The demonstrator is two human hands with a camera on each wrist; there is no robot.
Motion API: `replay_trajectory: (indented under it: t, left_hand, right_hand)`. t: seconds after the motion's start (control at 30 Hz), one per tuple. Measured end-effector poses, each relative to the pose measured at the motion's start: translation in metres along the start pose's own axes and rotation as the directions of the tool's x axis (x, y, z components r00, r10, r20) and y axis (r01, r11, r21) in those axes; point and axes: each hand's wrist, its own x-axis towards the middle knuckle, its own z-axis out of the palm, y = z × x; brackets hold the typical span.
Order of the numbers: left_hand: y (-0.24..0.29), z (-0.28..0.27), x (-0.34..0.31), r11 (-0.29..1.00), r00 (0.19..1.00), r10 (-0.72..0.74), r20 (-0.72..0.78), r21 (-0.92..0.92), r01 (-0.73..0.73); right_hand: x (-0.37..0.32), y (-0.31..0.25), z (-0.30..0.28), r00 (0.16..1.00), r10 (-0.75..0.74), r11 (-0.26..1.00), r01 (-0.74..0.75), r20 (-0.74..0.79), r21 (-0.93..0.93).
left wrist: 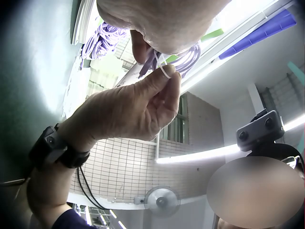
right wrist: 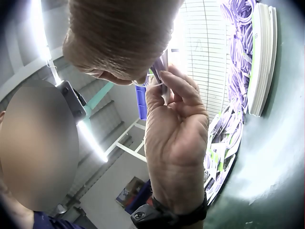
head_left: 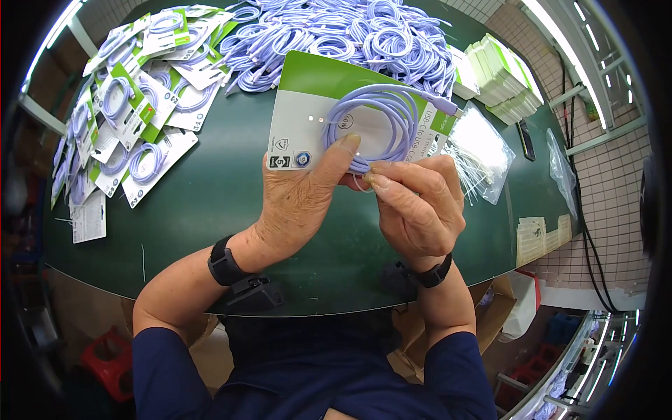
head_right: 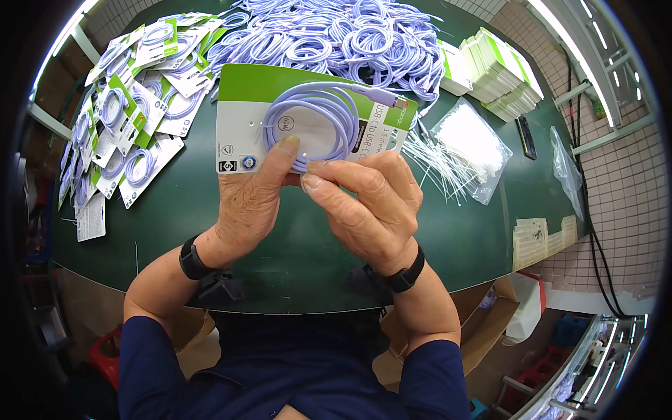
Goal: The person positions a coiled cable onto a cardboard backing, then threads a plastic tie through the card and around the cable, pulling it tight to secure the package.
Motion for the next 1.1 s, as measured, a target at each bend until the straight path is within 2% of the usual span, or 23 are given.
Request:
replay_trajectory:
  t: [0.17, 0.27, 0.3, 0.37, 0.4, 0.57, 0.7, 0.8, 0.9, 1.1]
  left_hand:
    - [-0.004, -0.003, -0.001, 0.995, 1.0, 0.011, 0.023, 0.097, -0.013]
    - [-0.009, -0.005, -0.004, 0.986, 0.998, 0.048, 0.028, 0.16, -0.052]
    - [-0.011, -0.009, -0.003, 0.976, 0.998, 0.039, 0.044, 0.214, -0.047]
    - [-0.013, -0.015, 0.002, 0.946, 0.996, 0.032, 0.086, 0.32, -0.058]
    - [-0.014, -0.016, 0.004, 0.945, 0.993, 0.053, 0.104, 0.317, -0.084]
    - [-0.015, -0.018, 0.004, 0.946, 0.994, 0.068, 0.086, 0.312, -0.092]
    - [-0.016, -0.02, 0.004, 0.953, 0.993, 0.082, 0.086, 0.283, -0.104]
    - [-0.016, -0.019, 0.004, 0.957, 0.992, 0.089, 0.093, 0.268, -0.111]
    - [-0.013, -0.016, 0.006, 0.991, 0.999, -0.027, 0.041, 0.129, 0.021]
    - [-0.006, -0.016, 0.009, 0.993, 0.997, -0.007, 0.081, 0.122, -0.003]
  right_hand:
    - [0.006, -0.001, 0.0, 0.996, 0.059, 0.998, -0.059, 0.063, -0.015]
    - [0.006, -0.006, 0.003, 0.957, 0.271, 0.942, -0.285, 0.099, 0.179]
    - [0.007, -0.005, 0.002, 0.962, 0.259, 0.946, -0.272, 0.091, 0.178]
    - [0.009, -0.004, -0.001, 0.943, 0.275, 0.94, -0.305, 0.188, 0.155]
    - [0.011, -0.003, -0.003, 0.931, 0.282, 0.938, -0.318, 0.232, 0.139]
    - [0.011, -0.003, -0.004, 0.948, 0.177, 0.977, -0.201, 0.266, 0.067]
    - [0.011, -0.006, -0.001, 0.95, 0.189, 0.977, -0.208, 0.248, 0.054]
    - [0.013, -0.008, -0.002, 0.926, 0.261, 0.956, -0.287, 0.271, 0.06]
    - [0.011, -0.008, 0.0, 0.928, 0.27, 0.952, -0.298, 0.257, 0.077]
    - [0.017, -0.007, -0.001, 0.944, 0.278, 0.938, -0.307, 0.179, 0.162]
